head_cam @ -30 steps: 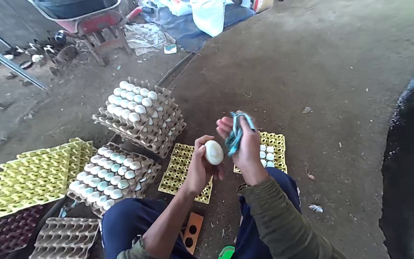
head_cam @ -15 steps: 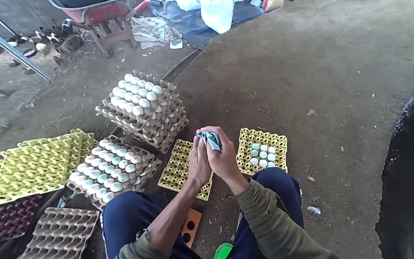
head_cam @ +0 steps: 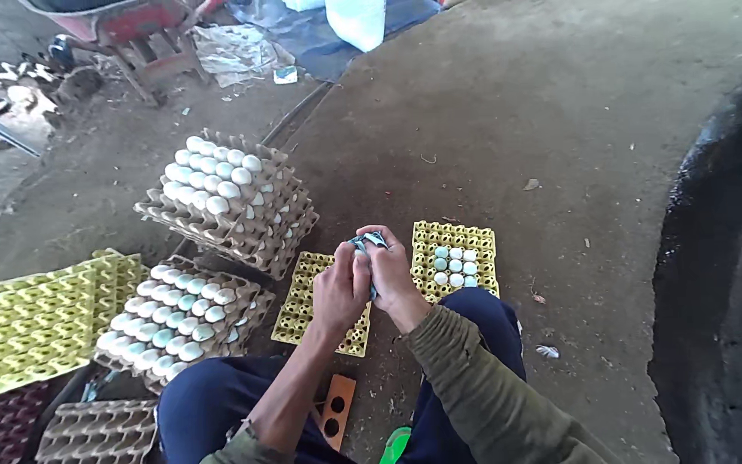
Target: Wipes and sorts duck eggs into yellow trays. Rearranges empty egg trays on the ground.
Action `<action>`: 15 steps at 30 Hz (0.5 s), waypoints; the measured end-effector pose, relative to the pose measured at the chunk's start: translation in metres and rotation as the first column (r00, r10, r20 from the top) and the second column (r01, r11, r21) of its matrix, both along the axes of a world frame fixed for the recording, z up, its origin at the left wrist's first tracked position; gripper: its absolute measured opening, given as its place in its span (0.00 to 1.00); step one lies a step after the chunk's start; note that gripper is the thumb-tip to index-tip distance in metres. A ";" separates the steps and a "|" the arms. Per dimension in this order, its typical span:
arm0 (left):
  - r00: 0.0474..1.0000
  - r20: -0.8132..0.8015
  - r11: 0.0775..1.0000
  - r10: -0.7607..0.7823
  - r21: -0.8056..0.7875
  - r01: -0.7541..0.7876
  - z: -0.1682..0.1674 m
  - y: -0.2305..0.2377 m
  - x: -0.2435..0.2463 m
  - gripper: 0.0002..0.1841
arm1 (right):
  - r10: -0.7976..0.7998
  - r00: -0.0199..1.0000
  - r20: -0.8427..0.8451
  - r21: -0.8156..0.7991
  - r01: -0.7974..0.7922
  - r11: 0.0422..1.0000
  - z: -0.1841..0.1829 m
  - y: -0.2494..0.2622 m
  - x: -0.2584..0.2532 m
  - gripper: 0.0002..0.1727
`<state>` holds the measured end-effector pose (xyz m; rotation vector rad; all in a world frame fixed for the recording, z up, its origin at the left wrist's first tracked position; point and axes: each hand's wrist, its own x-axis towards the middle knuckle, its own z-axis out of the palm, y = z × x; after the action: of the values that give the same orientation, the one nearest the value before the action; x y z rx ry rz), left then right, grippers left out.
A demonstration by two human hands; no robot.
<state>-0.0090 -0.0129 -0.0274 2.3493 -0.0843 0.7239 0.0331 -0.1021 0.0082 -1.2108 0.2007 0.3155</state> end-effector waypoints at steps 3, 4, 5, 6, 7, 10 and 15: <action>0.999 0.036 0.999 -0.010 0.048 0.008 -0.004 0.001 -0.002 0.25 | 0.021 0.997 -0.081 0.038 -0.018 0.999 0.000 -0.002 0.001 0.10; 0.999 0.044 0.998 -0.022 0.059 0.019 -0.005 0.003 -0.003 0.25 | 0.025 0.994 -0.102 0.049 -0.020 0.999 0.001 -0.002 0.001 0.10; 0.998 0.049 0.997 -0.046 0.065 0.043 -0.005 0.005 -0.004 0.25 | 0.034 0.992 -0.123 0.054 -0.027 0.998 0.001 -0.002 0.001 0.10; 0.995 0.052 0.995 -0.083 0.065 0.080 -0.006 0.007 -0.005 0.26 | 0.049 0.989 -0.142 0.056 -0.041 0.998 0.001 -0.004 0.002 0.10; 0.990 0.049 0.990 -0.136 0.047 0.133 -0.005 0.010 -0.006 0.29 | 0.070 0.985 -0.159 0.061 -0.061 0.996 0.000 -0.005 0.004 0.12; 0.944 -0.046 0.920 -0.328 -0.243 0.308 0.002 0.010 -0.014 0.34 | 0.100 0.975 -0.198 0.099 -0.081 0.992 -0.002 -0.007 0.008 0.14; 0.784 -0.102 0.322 -0.612 -0.938 0.130 0.022 0.005 -0.018 0.28 | -0.070 0.997 -0.024 0.263 0.074 0.962 0.019 -0.027 0.022 0.17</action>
<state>-0.0273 -0.0084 -0.0051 1.2392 -0.0335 -0.1061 0.0551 -0.1292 0.0268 -0.9352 0.2080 0.2781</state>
